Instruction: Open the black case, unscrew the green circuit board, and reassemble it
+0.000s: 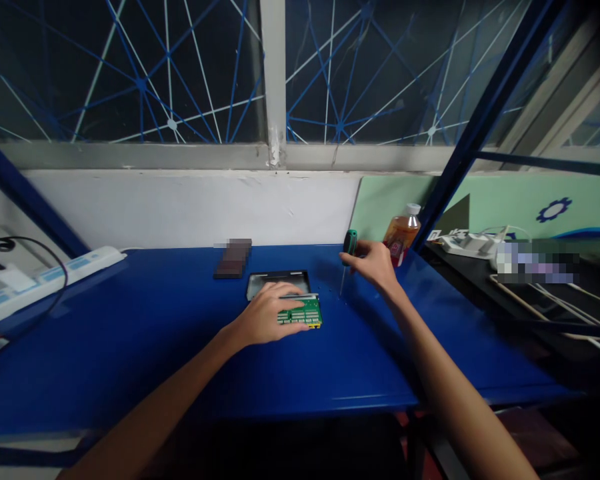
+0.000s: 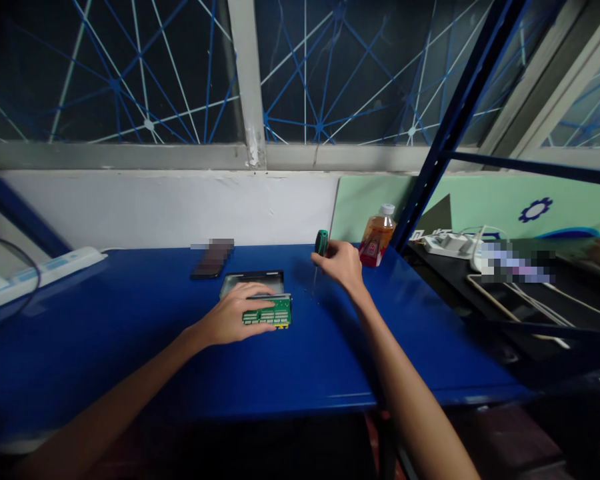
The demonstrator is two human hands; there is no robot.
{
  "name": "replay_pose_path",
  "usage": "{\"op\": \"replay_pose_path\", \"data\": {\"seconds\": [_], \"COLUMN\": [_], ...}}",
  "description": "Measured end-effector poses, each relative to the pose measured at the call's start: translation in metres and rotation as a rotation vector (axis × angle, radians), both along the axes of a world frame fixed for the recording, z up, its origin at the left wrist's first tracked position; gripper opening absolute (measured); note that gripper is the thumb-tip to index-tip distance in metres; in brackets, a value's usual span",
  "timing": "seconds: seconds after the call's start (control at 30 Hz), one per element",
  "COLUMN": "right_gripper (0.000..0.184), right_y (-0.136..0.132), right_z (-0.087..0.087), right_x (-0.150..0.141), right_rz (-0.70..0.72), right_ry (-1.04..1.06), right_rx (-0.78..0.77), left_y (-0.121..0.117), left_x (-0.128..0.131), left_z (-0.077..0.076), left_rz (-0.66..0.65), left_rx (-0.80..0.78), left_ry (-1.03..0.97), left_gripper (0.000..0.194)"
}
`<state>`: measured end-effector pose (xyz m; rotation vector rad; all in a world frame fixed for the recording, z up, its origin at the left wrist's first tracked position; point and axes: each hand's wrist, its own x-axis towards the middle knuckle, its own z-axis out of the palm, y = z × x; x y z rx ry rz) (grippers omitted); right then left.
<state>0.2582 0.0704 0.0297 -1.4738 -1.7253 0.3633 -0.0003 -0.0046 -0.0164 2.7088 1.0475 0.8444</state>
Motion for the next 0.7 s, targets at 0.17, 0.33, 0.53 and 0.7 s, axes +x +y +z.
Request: {"op": "replay_pose_path", "data": {"seconds": [0.17, 0.33, 0.53, 0.7], "right_gripper": [0.020, 0.019, 0.023, 0.024], "right_y": [-0.008, -0.021, -0.032, -0.034], "right_z": [0.005, 0.009, 0.008, 0.006], "right_x": [-0.009, -0.028, -0.044, -0.048], "right_rz": [0.225, 0.404, 0.466, 0.461], "right_ry": [0.295, 0.565, 0.639, 0.633], "right_rx": [0.010, 0.008, -0.031, -0.042], "left_y": [0.000, -0.001, -0.001, -0.002], "left_x": [0.004, 0.008, 0.010, 0.010], "left_z": [0.003, 0.007, 0.005, 0.004], "left_rz": [0.007, -0.008, -0.007, 0.015], "left_rx": [-0.025, -0.082, -0.148, -0.141], "left_ry": [-0.155, -0.289, -0.362, -0.379], "left_gripper": [0.022, 0.022, 0.017, 0.012]}}
